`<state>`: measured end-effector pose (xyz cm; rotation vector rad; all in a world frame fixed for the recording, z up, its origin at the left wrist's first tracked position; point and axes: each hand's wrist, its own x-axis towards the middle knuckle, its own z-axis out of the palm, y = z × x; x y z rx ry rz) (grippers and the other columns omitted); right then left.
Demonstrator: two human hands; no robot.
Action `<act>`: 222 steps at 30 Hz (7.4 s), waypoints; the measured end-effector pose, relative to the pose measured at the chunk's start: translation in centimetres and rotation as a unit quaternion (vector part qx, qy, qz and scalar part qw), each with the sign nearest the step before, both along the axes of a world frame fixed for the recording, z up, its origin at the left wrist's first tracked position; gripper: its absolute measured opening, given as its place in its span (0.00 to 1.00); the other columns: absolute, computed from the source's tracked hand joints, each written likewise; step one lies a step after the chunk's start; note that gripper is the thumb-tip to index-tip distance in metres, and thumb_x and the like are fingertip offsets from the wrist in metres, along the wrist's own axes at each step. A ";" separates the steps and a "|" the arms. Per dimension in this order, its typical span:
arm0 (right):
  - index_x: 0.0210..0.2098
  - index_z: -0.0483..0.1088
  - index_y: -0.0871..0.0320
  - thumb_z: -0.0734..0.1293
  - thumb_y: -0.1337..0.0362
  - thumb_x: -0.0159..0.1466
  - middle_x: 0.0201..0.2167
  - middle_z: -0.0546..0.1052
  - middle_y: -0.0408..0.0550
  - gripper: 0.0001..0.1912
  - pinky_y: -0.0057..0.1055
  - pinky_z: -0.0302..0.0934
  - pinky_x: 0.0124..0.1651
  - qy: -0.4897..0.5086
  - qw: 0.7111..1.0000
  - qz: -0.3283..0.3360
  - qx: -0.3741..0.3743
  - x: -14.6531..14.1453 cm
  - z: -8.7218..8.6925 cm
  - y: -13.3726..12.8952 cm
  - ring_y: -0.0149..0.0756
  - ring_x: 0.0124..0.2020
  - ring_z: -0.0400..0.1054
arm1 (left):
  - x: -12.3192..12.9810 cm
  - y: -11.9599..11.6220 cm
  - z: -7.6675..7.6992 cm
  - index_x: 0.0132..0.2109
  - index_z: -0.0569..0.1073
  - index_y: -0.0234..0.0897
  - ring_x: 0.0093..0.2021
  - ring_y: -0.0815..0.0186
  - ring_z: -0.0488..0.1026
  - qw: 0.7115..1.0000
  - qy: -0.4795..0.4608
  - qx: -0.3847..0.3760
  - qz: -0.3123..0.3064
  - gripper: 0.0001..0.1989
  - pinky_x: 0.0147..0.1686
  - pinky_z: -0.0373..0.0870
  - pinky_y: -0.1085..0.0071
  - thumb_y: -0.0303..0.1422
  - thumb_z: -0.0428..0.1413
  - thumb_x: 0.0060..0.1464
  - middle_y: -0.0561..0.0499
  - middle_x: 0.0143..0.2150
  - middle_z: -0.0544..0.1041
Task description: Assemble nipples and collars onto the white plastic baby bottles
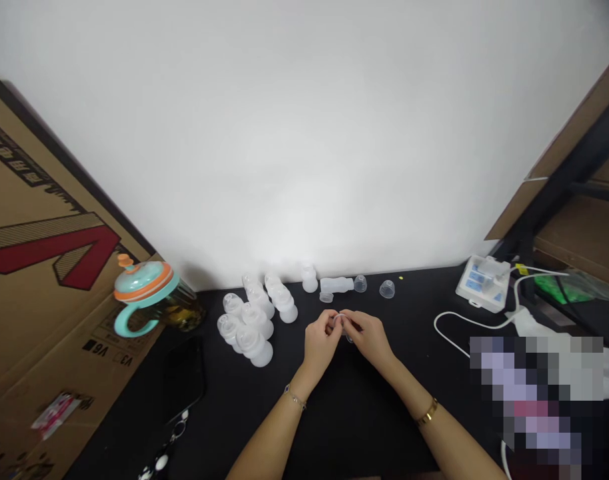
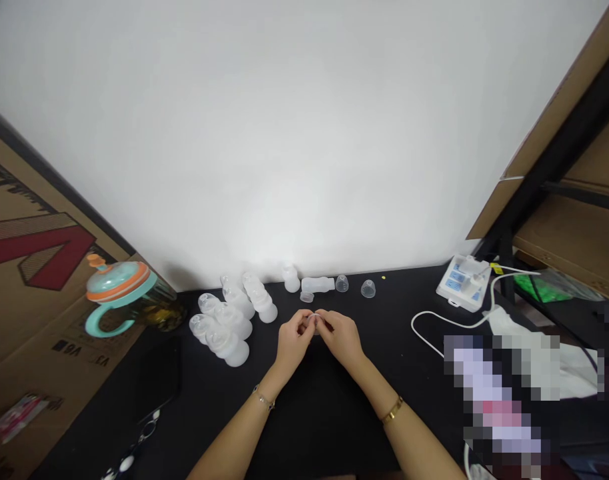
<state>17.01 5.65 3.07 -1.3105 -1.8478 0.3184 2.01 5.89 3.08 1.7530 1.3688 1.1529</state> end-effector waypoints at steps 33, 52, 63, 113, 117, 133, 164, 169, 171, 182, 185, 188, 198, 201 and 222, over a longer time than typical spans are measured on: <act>0.42 0.78 0.55 0.61 0.59 0.70 0.32 0.81 0.48 0.14 0.29 0.67 0.35 0.069 0.998 -0.004 -0.009 -0.5 0.0 -0.5 0.36 0.30 0.74 | 0.1 -0.9 0.2 0.44 0.70 0.40 0.22 0.69 0.70 0.997 -0.072 -0.025 -0.033 0.15 0.24 0.63 0.76 0.45 0.48 0.67 0.57 0.24 0.72; 0.55 0.74 0.55 0.64 0.57 0.69 0.34 0.81 0.45 0.18 0.27 0.67 0.32 0.098 0.994 -0.020 -0.039 -0.6 -0.1 -0.3 0.32 0.26 0.72 | 0.3 -1.0 0.1 0.46 0.63 0.41 0.20 0.69 0.68 0.991 -0.123 -0.046 0.001 0.14 0.23 0.63 0.76 0.47 0.48 0.67 0.59 0.22 0.70; 0.51 0.76 0.54 0.59 0.63 0.71 0.41 0.80 0.50 0.16 0.28 0.68 0.34 0.042 0.999 0.006 0.011 -0.5 0.3 -0.7 0.35 0.32 0.74 | -0.3 -0.5 0.5 0.52 0.70 0.42 0.30 0.64 0.77 1.000 0.015 -0.013 0.021 0.14 0.32 0.69 0.71 0.43 0.49 0.67 0.52 0.34 0.80; 0.37 0.71 0.55 0.63 0.58 0.67 0.28 0.77 0.44 0.09 0.28 0.63 0.30 0.070 0.995 -0.031 -0.057 -0.6 0.1 -0.3 0.34 0.26 0.70 | -0.3 -0.5 0.7 0.43 0.72 0.40 0.21 0.69 0.70 1.000 -0.010 -0.013 -0.023 0.14 0.24 0.61 0.75 0.44 0.49 0.66 0.56 0.23 0.73; 0.38 0.72 0.54 0.63 0.57 0.69 0.29 0.78 0.44 0.10 0.28 0.64 0.31 0.067 0.996 -0.032 -0.052 -0.6 0.2 -0.3 0.34 0.26 0.70 | -0.1 -0.7 0.7 0.43 0.70 0.40 0.21 0.69 0.71 0.999 -0.030 -0.025 -0.022 0.14 0.24 0.62 0.75 0.45 0.49 0.66 0.57 0.23 0.73; 0.48 0.74 0.54 0.61 0.58 0.71 0.34 0.78 0.47 0.13 0.29 0.66 0.33 0.065 0.997 -0.006 -0.040 -0.7 0.5 -0.7 0.35 0.29 0.72 | -0.4 -0.4 0.7 0.46 0.73 0.41 0.26 0.66 0.75 1.000 -0.010 -0.009 -0.008 0.15 0.28 0.67 0.73 0.45 0.49 0.67 0.53 0.28 0.78; 0.42 0.75 0.55 0.62 0.59 0.68 0.32 0.80 0.45 0.11 0.28 0.63 0.31 0.073 0.996 -0.018 -0.041 -0.9 0.2 -0.5 0.33 0.27 0.71 | -0.2 -0.7 0.6 0.42 0.71 0.40 0.21 0.69 0.68 1.000 -0.012 -0.009 -0.020 0.13 0.24 0.58 0.74 0.43 0.49 0.67 0.57 0.22 0.73; 0.44 0.74 0.55 0.61 0.58 0.69 0.34 0.80 0.46 0.12 0.28 0.65 0.34 0.081 0.996 -0.009 -0.044 -0.8 0.1 -0.5 0.34 0.29 0.72 | -0.1 -0.8 0.6 0.42 0.71 0.40 0.21 0.69 0.69 1.000 -0.022 -0.014 -0.015 0.14 0.24 0.58 0.75 0.44 0.49 0.66 0.57 0.22 0.72; 0.48 0.74 0.55 0.61 0.57 0.70 0.35 0.79 0.46 0.14 0.28 0.66 0.34 0.089 0.995 -0.011 -0.053 -0.8 0.2 -0.6 0.34 0.29 0.72 | 0.0 -0.9 0.6 0.43 0.70 0.40 0.21 0.68 0.69 0.999 -0.041 -0.020 -0.002 0.14 0.25 0.59 0.75 0.45 0.49 0.66 0.57 0.22 0.73; 0.48 0.74 0.55 0.61 0.59 0.70 0.33 0.78 0.45 0.13 0.28 0.65 0.32 0.064 0.997 -0.017 -0.039 -0.7 0.3 -0.4 0.34 0.29 0.72 | -0.1 -0.5 0.5 0.51 0.73 0.41 0.26 0.66 0.75 0.999 -0.008 -0.026 0.016 0.16 0.27 0.64 0.74 0.46 0.50 0.66 0.54 0.29 0.79; 0.49 0.75 0.54 0.60 0.59 0.71 0.34 0.77 0.46 0.14 0.29 0.65 0.33 0.043 0.999 -0.013 -0.025 -0.6 0.4 -0.5 0.34 0.29 0.71 | -0.1 -0.4 0.3 0.49 0.74 0.41 0.26 0.66 0.75 1.000 0.000 -0.021 0.015 0.16 0.26 0.64 0.74 0.46 0.51 0.66 0.54 0.28 0.79; 0.49 0.76 0.53 0.60 0.59 0.72 0.35 0.77 0.46 0.14 0.29 0.65 0.32 0.040 0.999 -0.006 -0.026 -0.6 0.5 -0.6 0.34 0.28 0.70 | -0.1 -0.4 0.4 0.46 0.75 0.40 0.26 0.66 0.75 1.000 -0.004 -0.021 0.009 0.15 0.27 0.65 0.74 0.45 0.51 0.65 0.53 0.28 0.78; 0.47 0.75 0.54 0.60 0.60 0.72 0.34 0.76 0.46 0.13 0.29 0.65 0.33 0.047 0.999 -0.005 -0.019 -0.6 0.5 -0.6 0.34 0.29 0.70 | -0.1 -0.3 0.1 0.43 0.76 0.39 0.26 0.67 0.75 0.999 -0.030 -0.012 -0.003 0.14 0.27 0.67 0.74 0.43 0.52 0.65 0.52 0.29 0.79; 0.46 0.75 0.54 0.60 0.60 0.71 0.33 0.75 0.46 0.13 0.29 0.64 0.33 0.043 0.999 -0.008 -0.012 -0.6 0.4 -0.5 0.34 0.28 0.70 | -0.1 -0.3 0.0 0.43 0.76 0.38 0.26 0.67 0.75 1.000 -0.029 -0.009 -0.004 0.14 0.26 0.67 0.74 0.43 0.52 0.65 0.52 0.29 0.79; 0.54 0.73 0.55 0.60 0.58 0.71 0.35 0.77 0.47 0.16 0.30 0.67 0.34 0.064 0.997 -0.010 -0.029 -0.6 0.2 -0.6 0.34 0.29 0.71 | 0.0 -0.6 0.5 0.44 0.73 0.39 0.24 0.67 0.73 0.999 -0.035 -0.017 0.018 0.15 0.25 0.65 0.75 0.46 0.50 0.65 0.54 0.26 0.77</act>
